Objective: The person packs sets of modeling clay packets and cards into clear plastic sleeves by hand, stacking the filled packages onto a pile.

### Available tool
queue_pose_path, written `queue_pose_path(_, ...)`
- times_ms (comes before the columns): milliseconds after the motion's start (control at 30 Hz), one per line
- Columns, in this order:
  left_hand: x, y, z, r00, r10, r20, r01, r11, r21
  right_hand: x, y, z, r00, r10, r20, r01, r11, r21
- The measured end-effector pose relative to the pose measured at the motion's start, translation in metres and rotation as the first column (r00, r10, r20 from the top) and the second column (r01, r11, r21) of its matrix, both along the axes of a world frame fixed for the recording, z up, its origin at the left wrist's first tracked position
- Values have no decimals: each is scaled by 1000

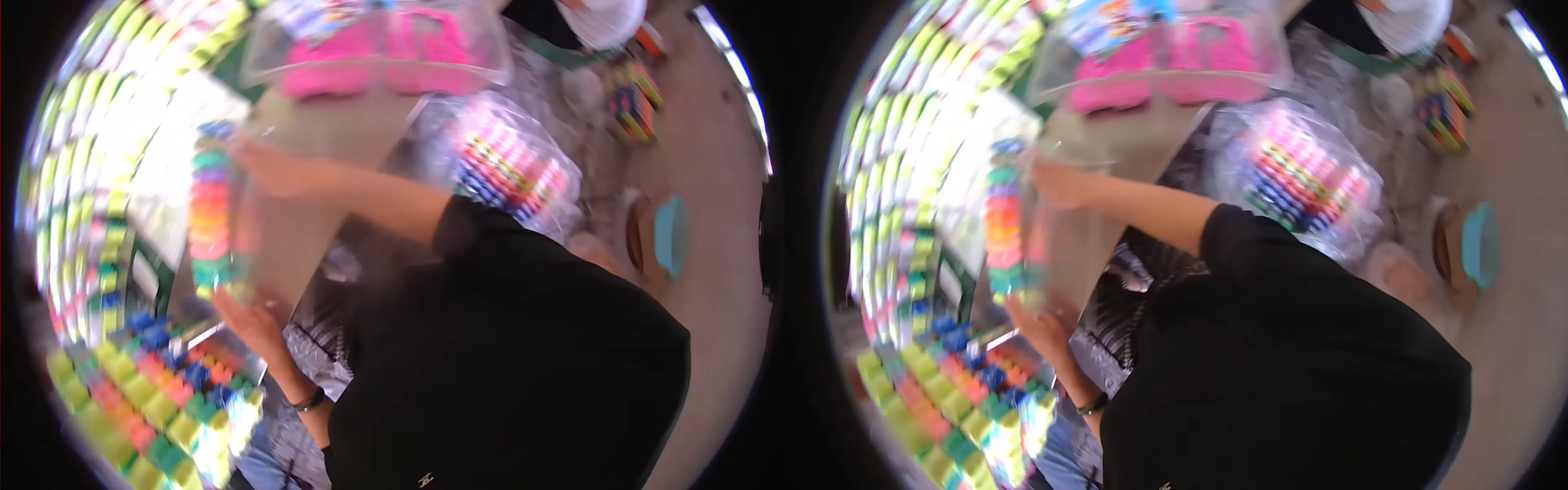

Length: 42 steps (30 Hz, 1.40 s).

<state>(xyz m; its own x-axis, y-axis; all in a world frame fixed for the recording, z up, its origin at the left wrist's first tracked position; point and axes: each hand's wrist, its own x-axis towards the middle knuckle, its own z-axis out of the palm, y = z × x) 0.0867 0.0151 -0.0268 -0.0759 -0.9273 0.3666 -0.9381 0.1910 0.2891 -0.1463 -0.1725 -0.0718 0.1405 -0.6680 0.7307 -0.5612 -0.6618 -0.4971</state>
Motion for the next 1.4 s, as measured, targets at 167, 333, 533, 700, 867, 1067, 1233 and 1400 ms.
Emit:
queue_pose_path(167,-34,-6,2,1000,4,23,-1,989,-146,-116,143,46,956,-160,247,41,904,426)
queue_pose_path(333,-31,-7,-2,997,27,68,-17,989,-145,-294,294,-152,395,-897,-198,778,212,591)
queue_pose_path(533,-27,-8,-2,991,31,133,-15,993,-121,-343,396,-202,-57,-751,-658,661,-522,539)
queue_pose_path(700,-27,-9,-2,990,45,131,-30,992,-119,-313,379,-158,208,-649,-732,551,-541,636)
queue_pose_path(867,-33,-7,1,995,37,97,-26,993,-113,-286,384,-203,-32,-876,-482,519,-426,741)
queue_pose_path(1067,-31,-3,3,1000,-4,25,8,991,-130,-314,378,-117,487,-748,-450,502,-182,845)
queue_pose_path(1233,-32,-4,13,997,-3,-78,-5,996,-94,-360,378,137,688,-676,-266,651,412,637)
queue_pose_path(1400,-35,-6,13,998,40,-44,-43,996,-83,-290,278,260,888,-308,341,85,839,538)
